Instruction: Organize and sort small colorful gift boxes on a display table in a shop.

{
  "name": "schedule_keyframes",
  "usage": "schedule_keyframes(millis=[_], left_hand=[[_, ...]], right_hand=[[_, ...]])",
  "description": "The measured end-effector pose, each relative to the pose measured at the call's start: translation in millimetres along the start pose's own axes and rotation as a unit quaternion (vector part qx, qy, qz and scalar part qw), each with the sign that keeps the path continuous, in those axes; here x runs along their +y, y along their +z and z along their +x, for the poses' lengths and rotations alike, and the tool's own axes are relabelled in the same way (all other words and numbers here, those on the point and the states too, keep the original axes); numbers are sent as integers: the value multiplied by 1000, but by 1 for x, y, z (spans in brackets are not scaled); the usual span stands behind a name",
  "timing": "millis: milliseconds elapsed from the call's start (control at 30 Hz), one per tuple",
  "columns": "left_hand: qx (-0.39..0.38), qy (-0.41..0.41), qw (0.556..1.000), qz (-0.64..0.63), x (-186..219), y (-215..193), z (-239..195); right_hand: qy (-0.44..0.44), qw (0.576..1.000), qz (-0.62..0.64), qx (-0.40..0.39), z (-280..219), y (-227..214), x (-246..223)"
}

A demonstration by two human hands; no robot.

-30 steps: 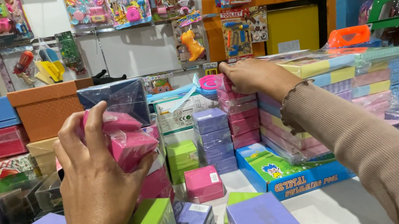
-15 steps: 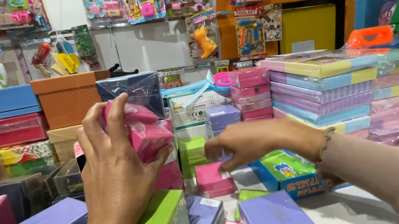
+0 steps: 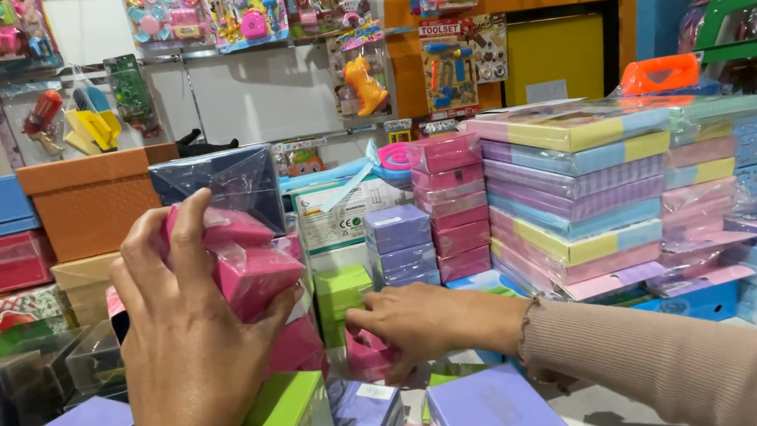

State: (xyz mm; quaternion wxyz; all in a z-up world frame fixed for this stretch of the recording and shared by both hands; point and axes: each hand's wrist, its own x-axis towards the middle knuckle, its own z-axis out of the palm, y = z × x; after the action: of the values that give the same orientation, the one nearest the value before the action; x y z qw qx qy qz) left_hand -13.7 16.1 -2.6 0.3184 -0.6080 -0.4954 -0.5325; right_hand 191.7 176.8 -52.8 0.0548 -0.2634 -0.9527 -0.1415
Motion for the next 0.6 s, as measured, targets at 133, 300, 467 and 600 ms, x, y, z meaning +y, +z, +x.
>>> schedule_keyframes(millis=[133, 300, 467, 600], left_hand=[[-6, -2, 1000, -3, 1, 1, 0], [6, 1, 1000, 3, -3, 0, 0], [-10, -14, 1000, -2, -2, -1, 0], [-15, -18, 1000, -2, -1, -2, 1]], right_hand=[[-2, 1000, -8, -9, -1, -5, -1], [6, 997, -54, -52, -5, -26, -15], [-60, 997, -7, -43, -10, -35, 1], [7, 990, 104, -90, -24, -66, -11]])
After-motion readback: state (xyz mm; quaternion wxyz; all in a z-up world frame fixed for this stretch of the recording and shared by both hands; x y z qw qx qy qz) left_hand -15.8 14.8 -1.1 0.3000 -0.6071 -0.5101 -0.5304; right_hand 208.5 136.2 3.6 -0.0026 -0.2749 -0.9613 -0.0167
